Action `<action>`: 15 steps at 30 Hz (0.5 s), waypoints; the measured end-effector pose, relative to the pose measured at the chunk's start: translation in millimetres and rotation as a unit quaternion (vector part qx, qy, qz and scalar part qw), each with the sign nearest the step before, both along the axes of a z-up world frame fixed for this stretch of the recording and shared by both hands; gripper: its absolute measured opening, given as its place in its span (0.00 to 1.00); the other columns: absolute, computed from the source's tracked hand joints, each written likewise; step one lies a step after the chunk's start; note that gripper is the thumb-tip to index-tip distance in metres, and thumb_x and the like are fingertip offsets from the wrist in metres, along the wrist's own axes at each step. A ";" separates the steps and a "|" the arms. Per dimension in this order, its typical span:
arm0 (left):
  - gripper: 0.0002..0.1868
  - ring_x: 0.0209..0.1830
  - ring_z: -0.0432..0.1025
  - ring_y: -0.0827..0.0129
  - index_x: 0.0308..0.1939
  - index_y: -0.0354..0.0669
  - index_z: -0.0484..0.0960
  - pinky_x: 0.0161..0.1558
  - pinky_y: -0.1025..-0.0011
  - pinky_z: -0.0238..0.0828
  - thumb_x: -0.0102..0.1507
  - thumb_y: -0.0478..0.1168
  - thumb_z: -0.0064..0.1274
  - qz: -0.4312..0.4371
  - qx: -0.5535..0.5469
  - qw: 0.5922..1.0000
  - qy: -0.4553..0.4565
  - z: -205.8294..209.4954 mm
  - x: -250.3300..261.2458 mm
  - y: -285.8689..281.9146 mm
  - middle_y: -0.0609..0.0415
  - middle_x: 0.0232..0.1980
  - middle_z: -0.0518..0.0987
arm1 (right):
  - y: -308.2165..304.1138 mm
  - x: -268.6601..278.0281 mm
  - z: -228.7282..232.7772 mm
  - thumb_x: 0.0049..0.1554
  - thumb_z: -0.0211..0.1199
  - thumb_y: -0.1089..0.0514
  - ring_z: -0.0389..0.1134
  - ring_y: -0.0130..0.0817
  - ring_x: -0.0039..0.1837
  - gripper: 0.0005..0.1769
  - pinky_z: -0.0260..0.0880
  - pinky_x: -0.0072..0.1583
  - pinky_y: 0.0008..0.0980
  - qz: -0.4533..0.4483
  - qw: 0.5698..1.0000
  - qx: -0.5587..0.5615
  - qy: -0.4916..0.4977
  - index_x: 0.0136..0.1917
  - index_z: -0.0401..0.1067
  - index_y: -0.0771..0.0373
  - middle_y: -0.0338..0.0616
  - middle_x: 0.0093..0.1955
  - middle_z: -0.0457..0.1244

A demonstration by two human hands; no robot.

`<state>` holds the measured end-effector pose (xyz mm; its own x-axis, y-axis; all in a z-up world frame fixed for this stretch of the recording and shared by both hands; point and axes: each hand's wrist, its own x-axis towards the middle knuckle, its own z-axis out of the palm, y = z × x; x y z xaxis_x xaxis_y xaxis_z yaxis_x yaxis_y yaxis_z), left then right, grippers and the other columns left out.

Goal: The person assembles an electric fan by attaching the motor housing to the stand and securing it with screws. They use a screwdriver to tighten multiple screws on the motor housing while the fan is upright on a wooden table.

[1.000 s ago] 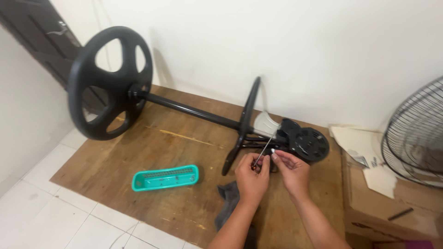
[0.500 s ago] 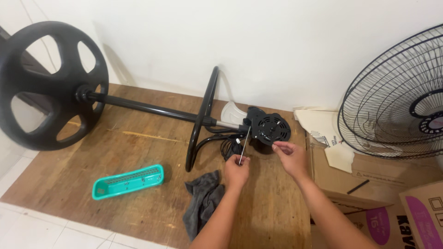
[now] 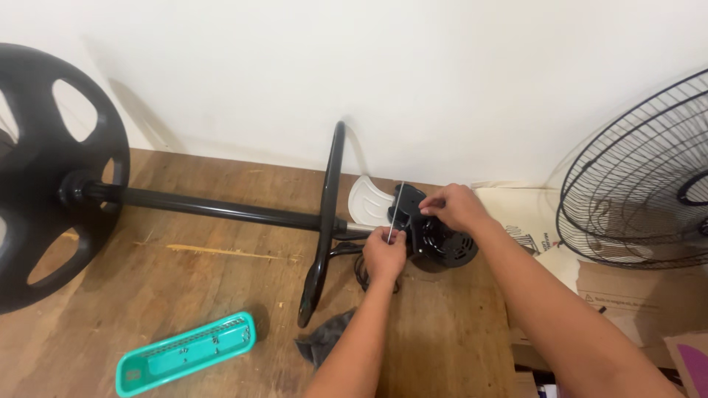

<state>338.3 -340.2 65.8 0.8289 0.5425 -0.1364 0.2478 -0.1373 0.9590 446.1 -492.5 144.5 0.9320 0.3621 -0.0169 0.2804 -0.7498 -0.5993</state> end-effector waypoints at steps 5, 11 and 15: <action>0.11 0.31 0.79 0.62 0.35 0.39 0.83 0.39 0.66 0.75 0.58 0.44 0.63 -0.024 -0.014 1.000 0.000 -8.2 12.4 5.3 0.51 0.30 0.84 | 7.0 17.6 -17.2 0.47 0.76 0.54 0.74 0.40 0.50 0.11 0.72 0.54 0.38 0.023 0.995 -0.095 0.004 0.45 0.85 0.50 0.44 0.46 0.73; 0.10 0.32 0.80 0.62 0.36 0.41 0.83 0.39 0.65 0.75 0.58 0.44 0.63 -0.025 -0.009 0.999 0.030 -11.8 12.3 13.1 0.51 0.31 0.84 | 4.7 19.9 -18.7 0.47 0.76 0.54 0.75 0.39 0.49 0.10 0.73 0.54 0.37 0.028 0.996 -0.088 0.018 0.46 0.85 0.50 0.44 0.46 0.74; 0.10 0.33 0.80 0.62 0.35 0.41 0.84 0.40 0.65 0.75 0.58 0.44 0.62 -0.032 -0.009 0.998 0.049 -6.2 10.2 15.2 0.52 0.32 0.84 | 7.9 15.6 -13.2 0.47 0.76 0.54 0.75 0.37 0.50 0.09 0.73 0.54 0.36 0.031 0.995 -0.096 0.016 0.44 0.85 0.50 0.42 0.46 0.74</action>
